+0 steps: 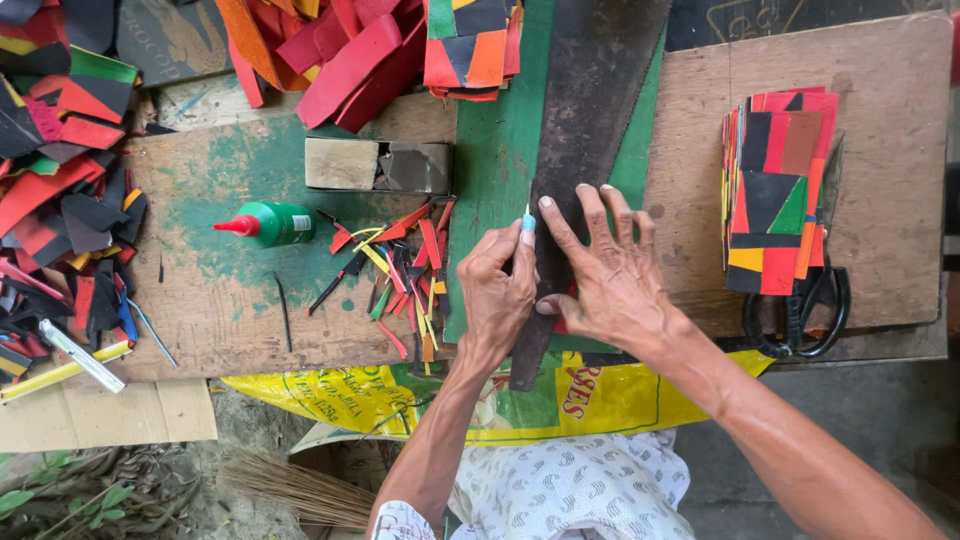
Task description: The person uses a utility knife and a metal saw as a straightedge to cut small rectangular pieces of multicolored paper on a wooden workbench. The person repeatedly aligns the saw, cuts the paper, and stacks the finished pieces on the right side of the table.
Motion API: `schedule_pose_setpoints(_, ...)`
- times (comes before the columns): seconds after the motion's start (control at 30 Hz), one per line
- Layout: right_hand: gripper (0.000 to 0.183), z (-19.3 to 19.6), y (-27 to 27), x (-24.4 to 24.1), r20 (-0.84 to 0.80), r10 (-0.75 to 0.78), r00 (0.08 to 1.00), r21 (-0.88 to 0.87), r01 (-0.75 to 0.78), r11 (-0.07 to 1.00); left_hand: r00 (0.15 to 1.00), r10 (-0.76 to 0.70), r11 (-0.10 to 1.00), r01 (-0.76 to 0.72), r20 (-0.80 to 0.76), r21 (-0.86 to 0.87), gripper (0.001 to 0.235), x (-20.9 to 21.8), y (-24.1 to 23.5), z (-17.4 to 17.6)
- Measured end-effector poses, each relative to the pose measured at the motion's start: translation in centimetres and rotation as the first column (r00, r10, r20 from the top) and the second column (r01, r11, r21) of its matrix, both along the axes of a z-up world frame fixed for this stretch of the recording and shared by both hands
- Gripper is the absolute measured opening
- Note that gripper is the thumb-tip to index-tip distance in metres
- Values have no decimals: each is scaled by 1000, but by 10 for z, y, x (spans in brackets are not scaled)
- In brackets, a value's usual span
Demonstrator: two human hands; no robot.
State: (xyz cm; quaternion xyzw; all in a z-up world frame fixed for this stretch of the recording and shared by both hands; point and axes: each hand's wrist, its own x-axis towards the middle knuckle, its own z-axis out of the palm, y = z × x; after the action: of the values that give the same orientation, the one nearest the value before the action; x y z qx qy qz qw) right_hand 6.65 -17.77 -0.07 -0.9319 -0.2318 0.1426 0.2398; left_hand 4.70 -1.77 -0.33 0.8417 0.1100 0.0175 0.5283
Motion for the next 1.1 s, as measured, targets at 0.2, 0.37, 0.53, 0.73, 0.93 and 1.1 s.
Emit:
schedule_pose_setpoints(0.2, 116, -1, 2, -2, 28, -6, 1000, -5, 6, 1000, 999, -3, 993, -1, 34, 121, 17, 5, 0, -5)
schedule_pose_setpoints(0.37, 117, -2, 0, -1, 23, -3, 1000, -1, 3, 1000, 998, -23, 994, 17, 52, 106, 17, 6, 1, -5)
schedule_pose_setpoints(0.53, 117, -3, -1, -2, 24, -1, 1000, -7, 1, 1000, 999, -49, 990, 46, 22, 130, 16, 6, 3, -4)
schedule_pose_setpoints(0.73, 117, -3, 0, -1, 37, 15, 999, -25, -14, 1000, 984, -141, 974, 118, 108, 194, 15, 6, 5, -8)
schedule_pose_setpoints(0.93, 123, -1, 4, 2, 13, 41, 999, -98, -40, 994, 977, -193, 951, 165, 86, 260, 5, 2, 5, -13)
schedule_pose_setpoints(1.1, 127, 1, 7, 1, 24, 50, 998, -135, -46, 990, 975, -205, 950, 178, 84, 256, 8, -1, 4, -17)
